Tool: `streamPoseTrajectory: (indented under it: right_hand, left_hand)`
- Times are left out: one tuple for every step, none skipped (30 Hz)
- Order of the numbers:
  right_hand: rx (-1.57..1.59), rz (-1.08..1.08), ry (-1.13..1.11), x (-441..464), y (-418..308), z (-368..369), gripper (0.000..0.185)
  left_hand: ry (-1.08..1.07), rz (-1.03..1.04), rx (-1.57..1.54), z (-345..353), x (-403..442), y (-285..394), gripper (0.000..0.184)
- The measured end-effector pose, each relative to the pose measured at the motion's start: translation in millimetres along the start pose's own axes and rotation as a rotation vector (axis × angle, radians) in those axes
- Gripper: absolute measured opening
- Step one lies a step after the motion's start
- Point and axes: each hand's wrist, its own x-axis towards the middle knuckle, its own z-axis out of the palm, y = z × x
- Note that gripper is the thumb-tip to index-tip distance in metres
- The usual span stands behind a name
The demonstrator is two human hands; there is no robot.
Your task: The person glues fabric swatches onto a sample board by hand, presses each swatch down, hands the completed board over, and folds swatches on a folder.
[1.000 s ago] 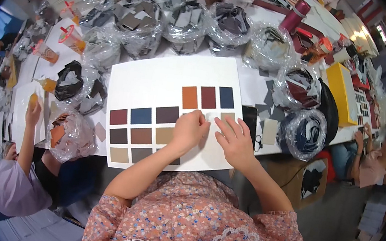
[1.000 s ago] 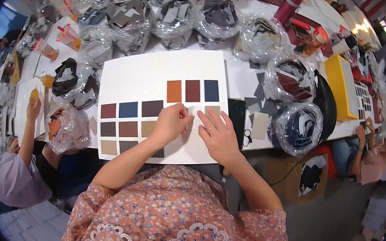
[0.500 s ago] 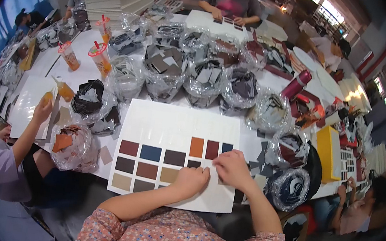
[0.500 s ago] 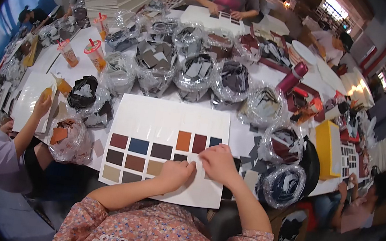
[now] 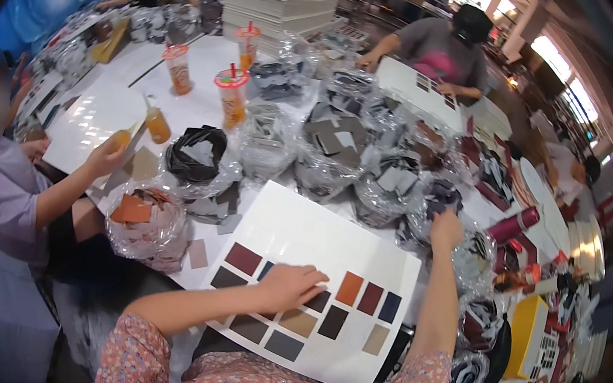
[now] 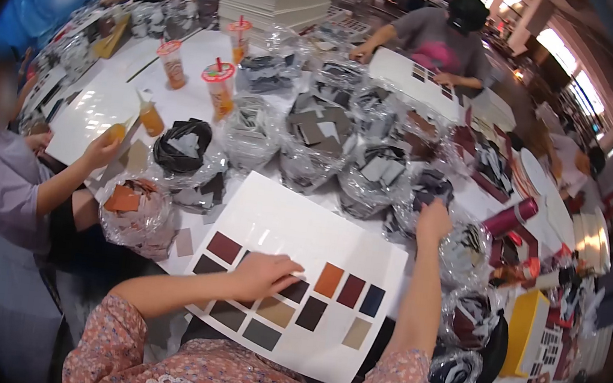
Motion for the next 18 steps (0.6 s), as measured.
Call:
streamPoseTrajectory:
  right_hand:
    - [-0.037,-0.077,0.045,-0.8,4.9,5.0,0.03]
    - [-0.076,-0.148,0.092,2.4,7.8,10.1,0.029]
    - [-0.072,-0.202,0.17,6.1,9.0,7.7,0.026]
    - [-0.07,-0.254,0.241,5.7,12.6,-1.5,0.024]
    - [-0.071,-0.306,0.305,2.3,17.8,-8.1,0.021]
    - [0.03,-0.295,0.289,-1.0,21.1,-11.3,0.019]
    - [0.127,-0.277,0.262,-4.1,23.8,-13.7,0.017]
    - [0.229,-0.25,0.266,-1.5,25.8,-15.8,0.016]
    - [0.221,-0.269,0.261,0.8,30.9,-11.3,0.014]
    - [0.234,-0.266,0.277,3.9,32.9,-13.1,0.013]
    - [0.247,-0.268,0.284,3.8,33.8,-12.1,0.013]
    - [0.261,-0.271,0.281,1.3,31.7,-12.9,0.012]
    - [0.294,-0.202,0.239,1.0,28.6,-17.5,0.011]
    - [0.303,-0.183,0.222,0.6,29.7,-15.7,0.011]
    - [0.315,-0.162,0.214,3.6,30.5,-15.3,0.012]
    - [0.328,-0.137,0.207,6.2,32.7,-15.5,0.012]
    - [0.326,-0.194,0.314,6.3,36.4,-15.3,0.011]
    - [0.325,-0.252,0.418,5.7,37.2,-16.6,0.011]
  left_hand:
    - [-0.002,-0.033,-0.011,-6.1,5.4,-13.4,0.02]
    - [-0.006,-0.061,-0.024,-12.1,14.0,-28.1,0.019]
    - [0.037,-0.094,-0.011,-20.3,26.0,-40.4,0.018]
    - [0.075,-0.128,-0.003,-28.8,39.7,-53.9,0.016]
    - [0.118,-0.128,0.025,-36.0,57.3,-72.5,0.014]
    - [0.237,-0.161,0.051,-36.9,76.3,-91.1,0.012]
    - [0.453,0.001,0.134,-45.4,96.9,-105.6,0.012]
    - [0.458,-0.024,0.196,-54.4,118.5,-118.9,0.015]
    - [0.57,0.008,0.15,-55.8,137.8,-131.8,0.02]
    - [0.573,0.03,0.182,-62.9,155.9,-134.7,0.02]
    - [0.572,0.044,0.211,-66.7,169.4,-136.7,0.021]
    - [0.565,0.049,0.241,-66.9,178.7,-139.5,0.022]
    - [0.665,0.054,0.254,-61.3,187.4,-139.4,0.019]
    - [0.543,-0.026,0.287,-60.6,190.6,-142.2,0.019]
    - [0.424,-0.099,0.323,-61.4,197.4,-145.2,0.019]
    - [0.303,-0.167,0.358,-62.0,205.0,-147.2,0.018]
    - [0.332,-0.186,0.334,-61.5,209.7,-149.3,0.018]
    - [0.36,-0.209,0.312,-62.3,211.1,-151.6,0.017]
